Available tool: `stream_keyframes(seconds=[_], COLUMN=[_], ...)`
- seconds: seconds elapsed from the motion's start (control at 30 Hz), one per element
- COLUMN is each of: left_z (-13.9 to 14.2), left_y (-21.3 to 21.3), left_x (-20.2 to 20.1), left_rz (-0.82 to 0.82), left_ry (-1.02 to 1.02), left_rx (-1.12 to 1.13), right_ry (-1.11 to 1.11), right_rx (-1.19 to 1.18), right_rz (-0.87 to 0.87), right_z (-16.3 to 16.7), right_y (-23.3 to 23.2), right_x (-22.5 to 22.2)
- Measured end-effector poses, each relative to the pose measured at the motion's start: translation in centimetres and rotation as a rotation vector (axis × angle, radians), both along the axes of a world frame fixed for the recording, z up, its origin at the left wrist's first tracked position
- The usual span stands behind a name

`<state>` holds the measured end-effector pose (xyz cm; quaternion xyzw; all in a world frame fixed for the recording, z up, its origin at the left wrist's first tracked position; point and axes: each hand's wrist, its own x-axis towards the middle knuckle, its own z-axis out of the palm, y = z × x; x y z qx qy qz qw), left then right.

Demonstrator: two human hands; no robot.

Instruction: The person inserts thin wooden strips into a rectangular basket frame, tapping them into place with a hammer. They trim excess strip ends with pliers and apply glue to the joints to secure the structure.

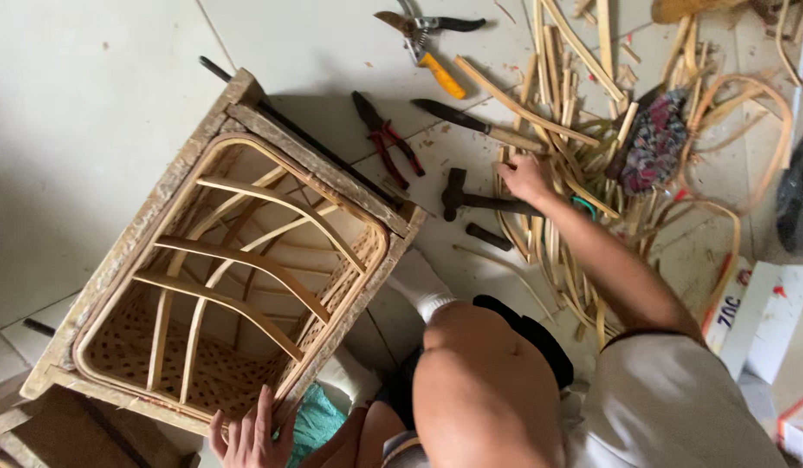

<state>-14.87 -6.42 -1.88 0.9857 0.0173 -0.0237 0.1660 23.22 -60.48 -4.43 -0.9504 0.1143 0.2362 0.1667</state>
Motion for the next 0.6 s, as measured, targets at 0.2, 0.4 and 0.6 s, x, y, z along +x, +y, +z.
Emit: stream_keyframes(seconds=[0.2,0.4,0.6], left_z=[2.2,3.4,3.4], left_y=[-0.8,-2.6,-3.8], left_x=[2.7,6.6,9.3], left_rz=[0.003,-0.034,0.052], left_ry=[-0.023,-0.036,-0.092], left_rx=[0.027,-0.028,-0.071], right_ry=[-0.365,-0.736,-0.816], right_rx=[0.405,0.673,1.166], right_rz=[0.009,0.006,0.205], right_z=[-0.4,5.4,12.7], right_y=[2.0,7.5,21.5], right_x=[0.0,5.4,7.1])
